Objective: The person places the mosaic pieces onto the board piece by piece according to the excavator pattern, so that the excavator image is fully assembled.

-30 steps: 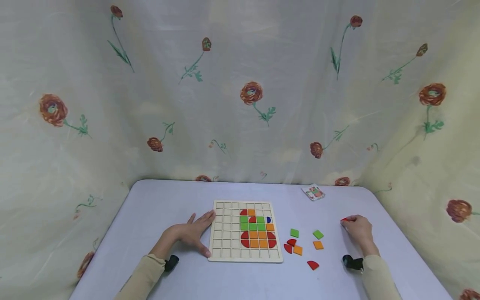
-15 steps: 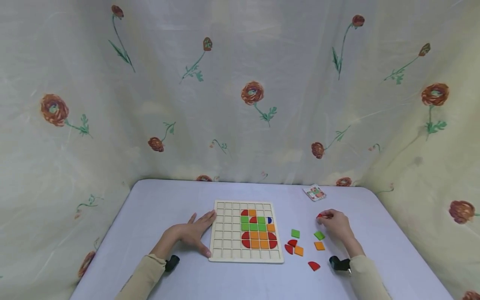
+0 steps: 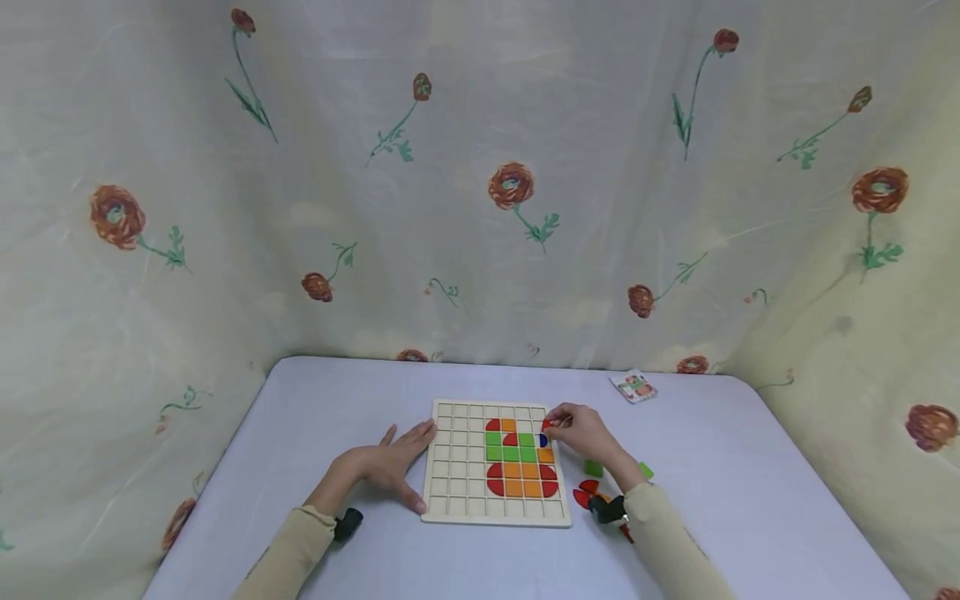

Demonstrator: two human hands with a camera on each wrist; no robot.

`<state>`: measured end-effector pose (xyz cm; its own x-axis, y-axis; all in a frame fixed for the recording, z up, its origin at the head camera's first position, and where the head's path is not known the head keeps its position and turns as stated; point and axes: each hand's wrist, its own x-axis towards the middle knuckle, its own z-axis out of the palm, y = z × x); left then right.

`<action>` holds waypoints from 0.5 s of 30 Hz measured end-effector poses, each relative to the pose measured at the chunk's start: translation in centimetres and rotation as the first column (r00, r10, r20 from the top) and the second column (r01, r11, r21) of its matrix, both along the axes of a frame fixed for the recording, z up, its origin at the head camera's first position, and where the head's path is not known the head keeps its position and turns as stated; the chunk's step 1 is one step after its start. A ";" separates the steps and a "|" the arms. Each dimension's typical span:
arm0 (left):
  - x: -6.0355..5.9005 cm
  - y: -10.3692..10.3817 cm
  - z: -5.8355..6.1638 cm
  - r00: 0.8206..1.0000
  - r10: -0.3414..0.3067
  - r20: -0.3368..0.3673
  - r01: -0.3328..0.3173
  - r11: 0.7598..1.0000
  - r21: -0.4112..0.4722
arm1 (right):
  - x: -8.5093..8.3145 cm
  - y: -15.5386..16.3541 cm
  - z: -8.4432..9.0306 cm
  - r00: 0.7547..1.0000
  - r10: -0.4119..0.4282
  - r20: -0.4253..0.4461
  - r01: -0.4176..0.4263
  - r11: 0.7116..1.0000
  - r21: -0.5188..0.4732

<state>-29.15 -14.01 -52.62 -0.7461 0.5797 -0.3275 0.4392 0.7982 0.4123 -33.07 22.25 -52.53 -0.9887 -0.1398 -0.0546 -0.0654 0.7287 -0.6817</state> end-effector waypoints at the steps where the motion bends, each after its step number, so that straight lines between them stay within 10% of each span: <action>1: 0.0 0.0 0.0 1.000 0.000 0.001 0.000 1.000 0.000 | -0.2 -0.6 0.0 1.000 0.010 0.002 -0.010 1.000 -0.006; 15: -0.1 0.0 -0.4 1.000 0.009 -0.004 -0.009 1.000 -0.001 | -1.6 -3.7 -0.2 0.992 0.095 0.081 -0.096 0.995 0.014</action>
